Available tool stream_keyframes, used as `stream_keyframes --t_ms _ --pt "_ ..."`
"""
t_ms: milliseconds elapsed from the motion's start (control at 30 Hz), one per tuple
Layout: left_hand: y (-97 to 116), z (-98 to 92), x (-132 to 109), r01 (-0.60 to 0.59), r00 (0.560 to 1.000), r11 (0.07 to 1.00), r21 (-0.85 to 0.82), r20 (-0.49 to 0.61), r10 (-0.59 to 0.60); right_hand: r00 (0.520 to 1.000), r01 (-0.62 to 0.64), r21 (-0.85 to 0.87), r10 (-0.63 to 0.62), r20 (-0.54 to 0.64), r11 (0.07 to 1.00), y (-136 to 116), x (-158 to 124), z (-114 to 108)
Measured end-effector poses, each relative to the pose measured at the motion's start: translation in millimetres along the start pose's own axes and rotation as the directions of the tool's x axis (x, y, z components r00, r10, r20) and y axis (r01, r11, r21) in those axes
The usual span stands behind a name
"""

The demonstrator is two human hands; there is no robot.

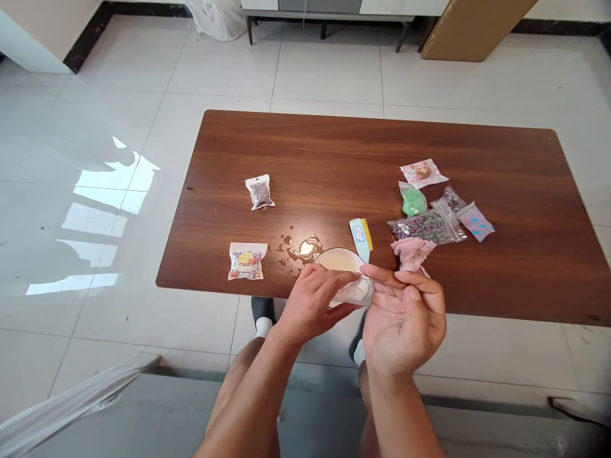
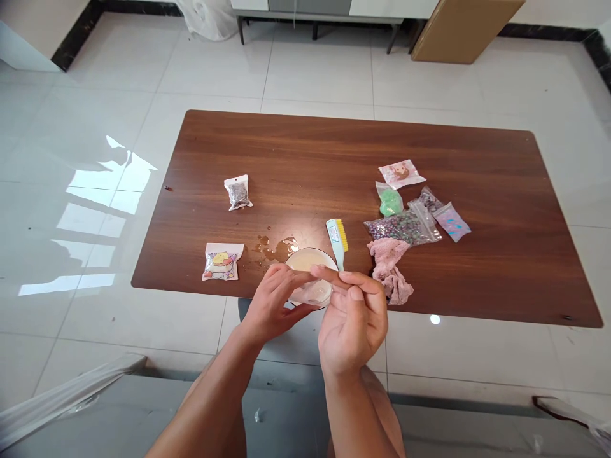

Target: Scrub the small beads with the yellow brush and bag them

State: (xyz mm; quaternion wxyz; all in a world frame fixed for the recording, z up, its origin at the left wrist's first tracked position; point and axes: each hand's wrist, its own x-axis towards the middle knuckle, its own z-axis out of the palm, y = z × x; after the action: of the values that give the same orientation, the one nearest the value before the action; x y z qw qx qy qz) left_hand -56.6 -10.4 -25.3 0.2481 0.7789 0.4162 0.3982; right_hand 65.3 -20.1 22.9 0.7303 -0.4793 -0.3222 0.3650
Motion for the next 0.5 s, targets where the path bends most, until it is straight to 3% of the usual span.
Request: stream_keyframes --t_ms 100,200,400,500 --pt "-3 -5.3 -3 0.080 0.995 0.996 -0.046 -0.055 -0.082 0.998 0.044 0.012 -0.043 -0.037 0.999 1 5 -8" --pt "-11 -12.0 -10 0.172 0.963 0.979 -0.112 -0.189 -0.191 0.998 -0.033 -0.028 0.032 -0.060 0.999 8 10 -20" --pt "-38 -28.5 -20 0.313 0.849 0.949 -0.032 -0.439 -0.294 0.975 -0.205 -0.058 0.199 -0.097 0.977 24 19 -42" --pt "-48 -35.5 -22 0.402 0.754 0.907 -0.125 -0.516 -0.406 0.966 -0.254 -0.086 0.247 -0.082 0.963 27 22 -49"
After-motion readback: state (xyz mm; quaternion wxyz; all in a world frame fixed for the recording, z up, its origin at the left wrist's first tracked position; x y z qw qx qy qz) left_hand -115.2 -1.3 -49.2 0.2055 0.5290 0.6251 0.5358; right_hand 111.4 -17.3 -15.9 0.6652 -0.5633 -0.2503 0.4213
